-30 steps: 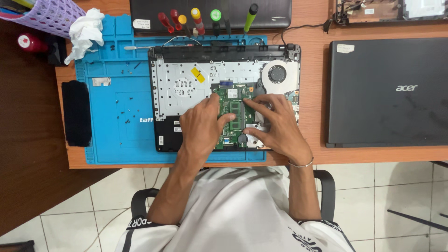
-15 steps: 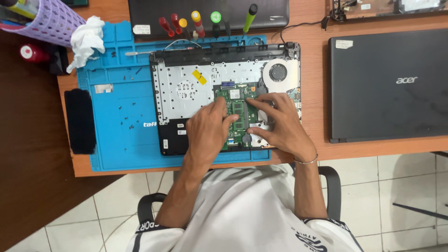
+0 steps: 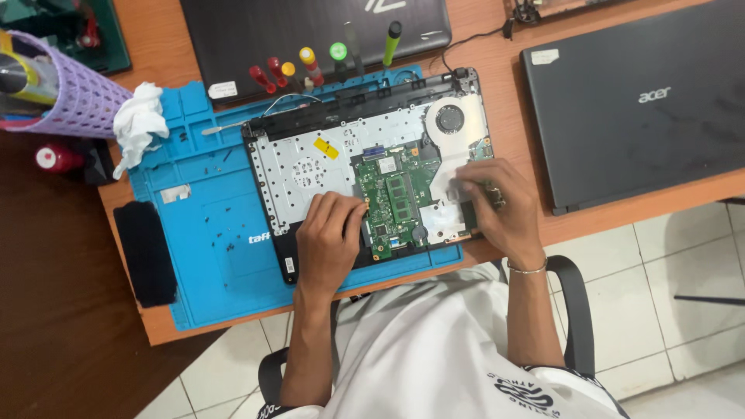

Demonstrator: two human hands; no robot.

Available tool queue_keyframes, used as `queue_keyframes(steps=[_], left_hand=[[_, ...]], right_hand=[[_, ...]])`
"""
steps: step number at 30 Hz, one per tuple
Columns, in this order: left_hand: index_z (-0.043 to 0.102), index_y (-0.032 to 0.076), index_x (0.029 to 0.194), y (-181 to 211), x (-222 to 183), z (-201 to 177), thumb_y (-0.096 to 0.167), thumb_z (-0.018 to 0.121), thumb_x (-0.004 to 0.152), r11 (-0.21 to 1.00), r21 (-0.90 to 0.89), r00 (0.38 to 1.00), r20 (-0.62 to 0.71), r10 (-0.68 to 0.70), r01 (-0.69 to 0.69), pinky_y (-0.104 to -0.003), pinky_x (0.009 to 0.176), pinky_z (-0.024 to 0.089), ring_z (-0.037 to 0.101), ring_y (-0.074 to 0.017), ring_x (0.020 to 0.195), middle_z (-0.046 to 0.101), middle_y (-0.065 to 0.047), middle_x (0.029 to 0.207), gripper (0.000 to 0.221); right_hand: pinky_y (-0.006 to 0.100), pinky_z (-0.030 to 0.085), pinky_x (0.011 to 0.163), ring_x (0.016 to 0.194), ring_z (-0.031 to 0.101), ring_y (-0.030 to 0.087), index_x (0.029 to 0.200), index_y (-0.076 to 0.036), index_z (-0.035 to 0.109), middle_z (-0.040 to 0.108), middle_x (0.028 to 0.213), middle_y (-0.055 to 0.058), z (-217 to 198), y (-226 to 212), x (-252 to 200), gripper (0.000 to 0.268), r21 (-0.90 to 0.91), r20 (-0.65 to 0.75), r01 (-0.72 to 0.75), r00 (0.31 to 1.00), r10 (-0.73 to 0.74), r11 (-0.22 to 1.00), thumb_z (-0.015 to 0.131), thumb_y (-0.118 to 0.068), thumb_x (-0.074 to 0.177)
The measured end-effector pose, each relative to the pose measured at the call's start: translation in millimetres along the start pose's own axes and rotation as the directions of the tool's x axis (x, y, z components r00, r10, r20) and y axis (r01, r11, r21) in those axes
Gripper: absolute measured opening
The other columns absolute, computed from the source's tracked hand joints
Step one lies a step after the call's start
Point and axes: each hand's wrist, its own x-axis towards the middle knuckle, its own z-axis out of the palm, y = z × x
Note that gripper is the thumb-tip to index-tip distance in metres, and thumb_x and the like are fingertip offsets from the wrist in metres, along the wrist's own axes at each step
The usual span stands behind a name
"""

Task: The person works on the internal components of an open laptop, using a small tool to manipulate parts near the fan and internal circuitry. They pick up a RAM module from the table and install it into a slot on the motherboard, then press down on various connectors and cables.

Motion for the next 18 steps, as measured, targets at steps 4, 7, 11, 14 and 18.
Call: queue_keyframes(steps=[4,7,11,14,18], left_hand=[[0.069,0.005,0.096,-2,-3,4,0.006,0.073,0.092,1.000,-0.009,1.000,0.010,0.015,-0.015,-0.037,0.073,0.049,0.062,-0.0232,0.081,0.065,-0.004,0.087,0.006],[0.069,0.007,0.091,-2,-5,9,0.009,0.076,0.090,0.998,0.016,0.998,0.024,0.062,-0.062,-0.039,0.071,0.045,0.062,-0.0230,0.079,0.066,-0.003,0.084,0.007],[0.069,0.007,0.091,-4,-6,13,0.007,0.074,0.091,0.997,0.026,0.997,0.034,0.076,-0.077,-0.038,0.072,0.043,0.062,-0.0219,0.081,0.066,-0.003,0.086,0.006],[0.069,0.007,0.091,-5,-4,15,0.008,0.074,0.090,0.997,0.023,0.997,0.034,0.073,-0.074,-0.038,0.073,0.043,0.062,-0.0214,0.080,0.066,-0.003,0.086,0.005],[0.070,0.008,0.091,-3,-3,15,0.009,0.075,0.090,0.998,0.029,0.997,0.045,0.063,-0.064,-0.037,0.072,0.043,0.062,-0.0207,0.080,0.066,-0.002,0.085,0.005]], right_hand=[[0.034,0.059,0.098,0.120,0.065,0.025,0.119,-0.003,0.070,0.064,0.127,0.012,-1,3,1,0.029,-0.018,-0.119,-0.016,0.993,0.013,1.000,0.077,-0.001,0.090],[0.034,0.057,0.103,0.124,0.065,0.026,0.126,-0.002,0.069,0.061,0.134,0.011,-3,6,3,0.039,-0.023,-0.122,-0.059,0.991,0.056,0.998,0.078,-0.001,0.089],[0.034,0.054,0.106,0.128,0.061,0.025,0.129,-0.003,0.069,0.059,0.137,0.011,2,14,5,0.041,0.074,-0.108,-0.102,0.988,0.110,0.992,0.076,-0.002,0.089],[0.033,0.053,0.104,0.128,0.060,0.024,0.128,-0.003,0.069,0.058,0.137,0.011,0,20,4,0.041,0.077,-0.099,-0.121,0.987,0.128,0.990,0.076,-0.004,0.088],[0.033,0.053,0.101,0.126,0.061,0.024,0.123,-0.004,0.073,0.060,0.137,0.011,0,23,2,0.034,0.049,-0.095,-0.130,0.986,0.134,0.990,0.076,-0.005,0.089]])
